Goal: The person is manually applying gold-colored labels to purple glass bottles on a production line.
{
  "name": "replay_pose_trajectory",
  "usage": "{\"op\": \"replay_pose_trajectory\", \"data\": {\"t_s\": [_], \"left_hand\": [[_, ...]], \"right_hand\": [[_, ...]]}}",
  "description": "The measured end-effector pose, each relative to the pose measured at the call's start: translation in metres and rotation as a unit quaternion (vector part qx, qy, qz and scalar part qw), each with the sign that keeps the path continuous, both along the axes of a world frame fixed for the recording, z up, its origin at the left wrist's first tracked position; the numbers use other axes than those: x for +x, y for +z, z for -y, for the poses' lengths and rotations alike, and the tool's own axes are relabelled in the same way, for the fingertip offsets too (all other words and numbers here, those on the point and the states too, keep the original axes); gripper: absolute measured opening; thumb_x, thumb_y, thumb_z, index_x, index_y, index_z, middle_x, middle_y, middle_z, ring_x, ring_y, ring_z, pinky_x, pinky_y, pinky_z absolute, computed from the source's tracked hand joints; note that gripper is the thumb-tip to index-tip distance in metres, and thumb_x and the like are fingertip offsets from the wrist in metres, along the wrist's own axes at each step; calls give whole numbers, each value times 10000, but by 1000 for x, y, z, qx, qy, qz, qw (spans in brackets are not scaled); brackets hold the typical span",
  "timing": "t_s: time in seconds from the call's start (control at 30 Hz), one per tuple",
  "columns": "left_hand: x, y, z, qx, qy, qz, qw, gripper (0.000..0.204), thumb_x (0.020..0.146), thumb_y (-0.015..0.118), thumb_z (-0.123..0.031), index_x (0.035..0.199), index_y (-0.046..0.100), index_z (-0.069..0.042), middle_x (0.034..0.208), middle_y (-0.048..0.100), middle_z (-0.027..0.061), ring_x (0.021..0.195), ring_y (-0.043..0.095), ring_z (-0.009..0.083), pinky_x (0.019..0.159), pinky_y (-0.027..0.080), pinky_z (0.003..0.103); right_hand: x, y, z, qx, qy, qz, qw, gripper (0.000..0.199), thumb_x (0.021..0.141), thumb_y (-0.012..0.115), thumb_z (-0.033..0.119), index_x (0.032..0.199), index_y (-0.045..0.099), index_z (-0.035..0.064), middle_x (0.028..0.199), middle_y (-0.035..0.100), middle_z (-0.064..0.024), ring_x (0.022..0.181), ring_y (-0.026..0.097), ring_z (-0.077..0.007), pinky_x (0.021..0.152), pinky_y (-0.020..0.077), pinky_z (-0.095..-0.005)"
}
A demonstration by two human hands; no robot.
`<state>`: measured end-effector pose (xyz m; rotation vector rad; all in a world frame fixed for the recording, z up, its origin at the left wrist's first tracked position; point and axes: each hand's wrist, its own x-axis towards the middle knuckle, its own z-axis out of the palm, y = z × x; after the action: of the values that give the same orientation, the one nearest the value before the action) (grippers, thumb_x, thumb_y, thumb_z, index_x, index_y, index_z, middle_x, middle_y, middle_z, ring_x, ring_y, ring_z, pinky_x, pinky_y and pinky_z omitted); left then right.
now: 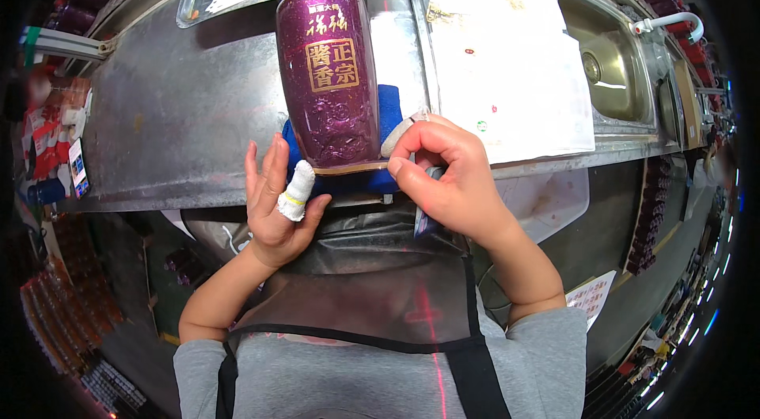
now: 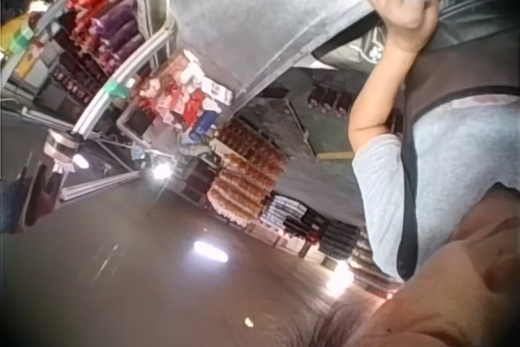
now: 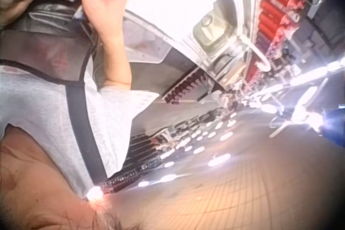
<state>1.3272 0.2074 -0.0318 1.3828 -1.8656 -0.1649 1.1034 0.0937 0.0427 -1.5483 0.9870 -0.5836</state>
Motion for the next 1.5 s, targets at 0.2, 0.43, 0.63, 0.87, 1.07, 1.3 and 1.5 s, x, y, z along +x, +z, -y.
{"op": "replay_pose_trajectory", "data": {"t_s": [0.2, 0.43, 0.63, 0.87, 1.07, 1.3, 1.5], "left_hand": [[-2, 12, 8, -24, -4, 36, 999, 456, 757, 779, -111, 1197, 663, -76, 1449, 443, 257, 1301, 463, 474, 1054, 241, 683], [-6, 35, 19, -48, 20, 120, 991, 347, 775, 706, -237, 1121, 729, -229, 1402, 533, 159, 1285, 491, 443, 1057, 228, 677], [-22, 43, 41, -60, -15, 146, 987, 337, 761, 720, -235, 1084, 725, -139, 1389, 537, 198, 1320, 435, 490, 1077, 191, 679], [-12, 22, 42, -45, 33, -40, 998, 661, 729, 806, -229, 1282, 575, 51, 1411, 471, 285, 1321, 442, 468, 1078, 264, 627], [-3, 11, 5, 11, 32, -68, 997, 691, 754, 812, -221, 1312, 533, 77, 1418, 436, 326, 1309, 452, 475, 1074, 260, 636], [-9, -4, -9, 43, 35, -70, 996, 569, 802, 753, -162, 1290, 560, 59, 1454, 429, 272, 1325, 430, 480, 1087, 199, 655], [-9, -2, -6, 23, 27, -30, 999, 527, 795, 749, -144, 1279, 589, -9, 1461, 422, 265, 1328, 426, 480, 1075, 194, 675]], "right_hand": [[1, -7, 0, -5, 1, 2, 1000, 45, 800, 643, -9, 786, 602, 0, 824, 555, -33, 717, 515, -75, 626, 430, -210], [3, -14, 2, -18, 17, 5, 1000, 51, 811, 652, -7, 793, 605, 2, 833, 552, -27, 723, 504, -66, 626, 418, -208], [5, -17, 0, -50, 3, -6, 999, 61, 821, 667, 7, 799, 610, 6, 814, 552, -28, 722, 491, -76, 621, 405, -217], [12, -6, -7, -36, 7, -6, 999, 42, 812, 662, 10, 829, 624, 17, 827, 580, -48, 733, 505, -111, 605, 408, -234], [22, -7, -22, -85, -44, -13, 995, 225, 752, 744, 100, 902, 596, 22, 884, 564, -65, 688, 479, -131, 561, 403, -260], [50, -20, -34, -290, -85, -85, 949, 528, 673, 851, 261, 978, 492, 23, 886, 503, -98, 777, 477, -277, 542, 416, -379], [47, -25, -30, -268, -93, -30, 958, 420, 729, 799, 185, 954, 494, 3, 871, 496, -119, 754, 460, -282, 595, 407, -382]]}}
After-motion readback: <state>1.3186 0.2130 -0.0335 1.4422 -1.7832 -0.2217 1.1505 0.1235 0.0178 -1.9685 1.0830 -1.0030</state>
